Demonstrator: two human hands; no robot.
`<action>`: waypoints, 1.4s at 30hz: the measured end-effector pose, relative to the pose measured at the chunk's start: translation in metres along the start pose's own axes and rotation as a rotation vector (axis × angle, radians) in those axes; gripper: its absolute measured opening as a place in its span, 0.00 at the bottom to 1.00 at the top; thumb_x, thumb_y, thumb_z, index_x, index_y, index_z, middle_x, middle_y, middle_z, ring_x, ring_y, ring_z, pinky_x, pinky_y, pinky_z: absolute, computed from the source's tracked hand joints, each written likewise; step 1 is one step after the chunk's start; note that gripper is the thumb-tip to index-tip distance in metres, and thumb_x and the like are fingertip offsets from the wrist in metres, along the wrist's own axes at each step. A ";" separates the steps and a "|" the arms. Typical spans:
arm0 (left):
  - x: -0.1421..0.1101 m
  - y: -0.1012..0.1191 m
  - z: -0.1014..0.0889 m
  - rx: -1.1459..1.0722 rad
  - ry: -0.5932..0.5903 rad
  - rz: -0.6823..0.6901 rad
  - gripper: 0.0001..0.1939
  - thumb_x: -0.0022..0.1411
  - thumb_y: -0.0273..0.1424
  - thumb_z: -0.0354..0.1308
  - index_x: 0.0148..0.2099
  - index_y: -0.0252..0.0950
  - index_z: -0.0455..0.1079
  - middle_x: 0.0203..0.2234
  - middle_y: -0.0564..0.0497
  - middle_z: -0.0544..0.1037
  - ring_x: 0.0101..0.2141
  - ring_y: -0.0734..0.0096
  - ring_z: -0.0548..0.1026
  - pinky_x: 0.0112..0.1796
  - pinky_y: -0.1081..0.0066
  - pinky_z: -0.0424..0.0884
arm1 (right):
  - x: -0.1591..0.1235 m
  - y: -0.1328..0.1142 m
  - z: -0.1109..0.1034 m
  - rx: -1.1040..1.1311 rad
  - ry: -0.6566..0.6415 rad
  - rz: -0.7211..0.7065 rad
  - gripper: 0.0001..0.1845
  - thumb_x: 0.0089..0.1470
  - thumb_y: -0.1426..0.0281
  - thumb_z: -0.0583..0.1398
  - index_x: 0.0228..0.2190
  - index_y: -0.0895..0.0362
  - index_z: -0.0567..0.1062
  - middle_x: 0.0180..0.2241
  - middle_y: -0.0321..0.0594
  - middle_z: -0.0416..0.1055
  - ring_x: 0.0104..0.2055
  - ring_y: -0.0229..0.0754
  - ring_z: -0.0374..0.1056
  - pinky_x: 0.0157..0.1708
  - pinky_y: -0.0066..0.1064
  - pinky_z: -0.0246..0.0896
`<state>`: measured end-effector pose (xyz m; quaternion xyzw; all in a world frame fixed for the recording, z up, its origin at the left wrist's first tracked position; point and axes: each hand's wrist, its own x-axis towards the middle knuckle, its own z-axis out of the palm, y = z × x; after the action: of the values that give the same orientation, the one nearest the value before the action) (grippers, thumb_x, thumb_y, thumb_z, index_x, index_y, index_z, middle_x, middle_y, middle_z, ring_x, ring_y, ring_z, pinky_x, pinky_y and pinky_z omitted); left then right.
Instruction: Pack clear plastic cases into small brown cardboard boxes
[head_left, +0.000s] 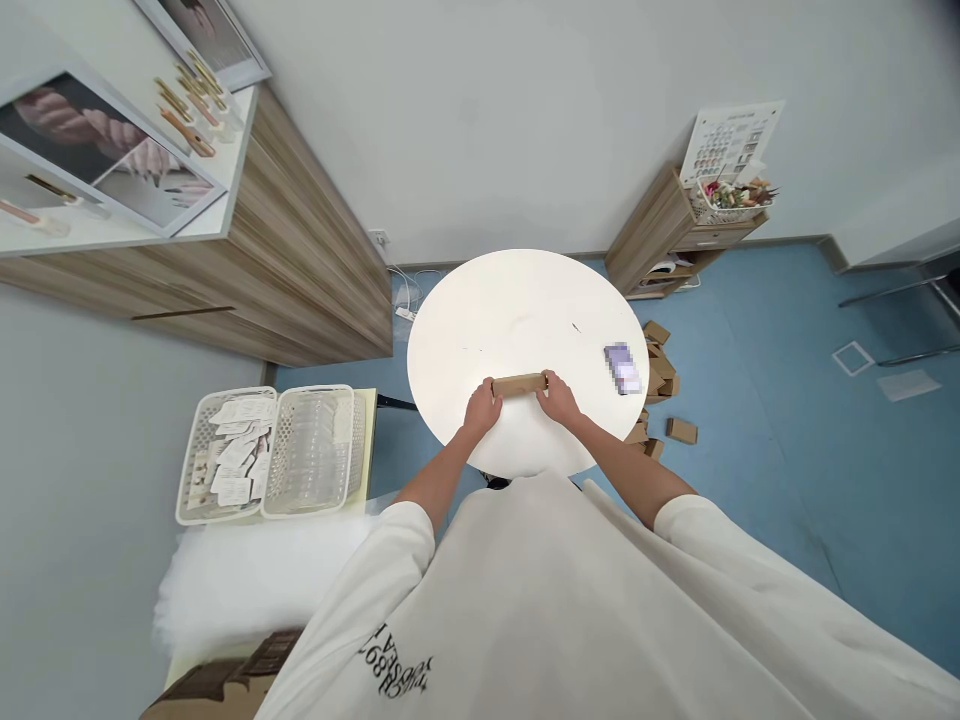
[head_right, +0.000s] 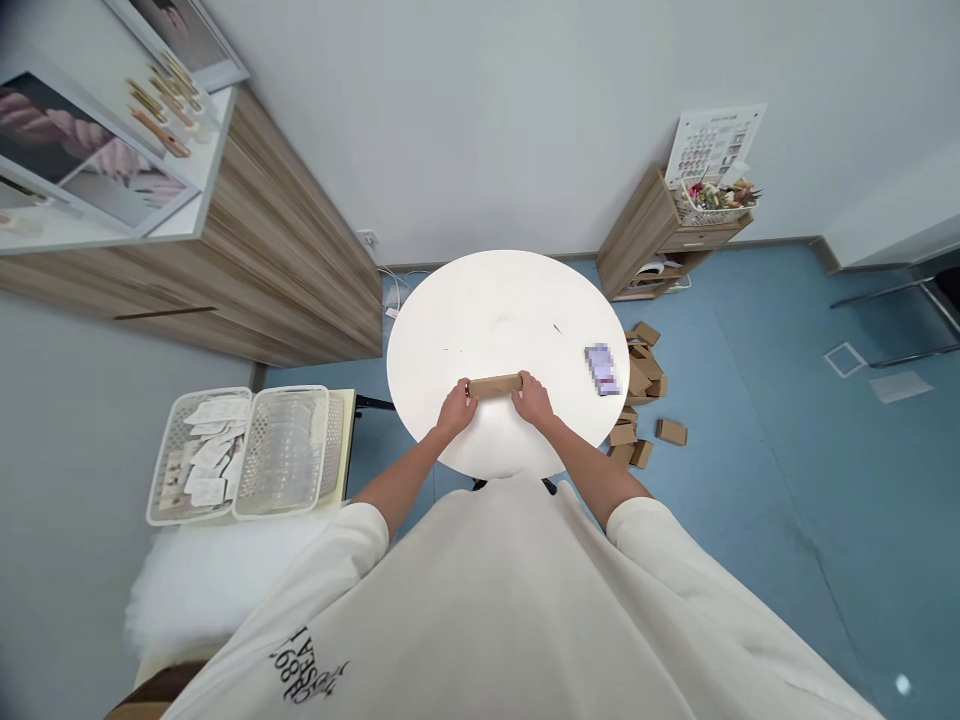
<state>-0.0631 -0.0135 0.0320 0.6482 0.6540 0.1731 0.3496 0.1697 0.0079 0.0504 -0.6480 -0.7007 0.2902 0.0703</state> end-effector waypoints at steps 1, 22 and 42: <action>-0.007 -0.004 0.003 -0.011 -0.001 0.012 0.22 0.69 0.31 0.52 0.63 0.38 0.58 0.50 0.40 0.74 0.48 0.57 0.75 0.47 0.61 0.69 | -0.007 0.003 0.003 0.013 -0.004 -0.003 0.26 0.65 0.65 0.52 0.61 0.57 0.60 0.52 0.49 0.70 0.51 0.51 0.67 0.50 0.41 0.62; -0.048 -0.014 0.027 -0.007 -0.123 -0.018 0.23 0.61 0.24 0.53 0.59 0.36 0.66 0.63 0.39 0.65 0.60 0.53 0.67 0.57 0.57 0.65 | -0.047 0.007 0.047 0.091 -0.056 0.143 0.25 0.60 0.69 0.55 0.59 0.56 0.69 0.59 0.49 0.68 0.59 0.49 0.66 0.56 0.38 0.62; -0.014 0.110 0.071 -0.131 -0.011 0.051 0.23 0.60 0.30 0.60 0.58 0.41 0.67 0.59 0.44 0.65 0.55 0.61 0.71 0.55 0.63 0.69 | -0.065 0.088 -0.050 0.307 0.242 0.150 0.24 0.59 0.64 0.58 0.56 0.52 0.73 0.59 0.43 0.68 0.58 0.48 0.66 0.59 0.40 0.62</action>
<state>0.0644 -0.0322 0.0609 0.6414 0.6224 0.2209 0.3904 0.2795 -0.0390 0.0653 -0.7103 -0.5844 0.3179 0.2301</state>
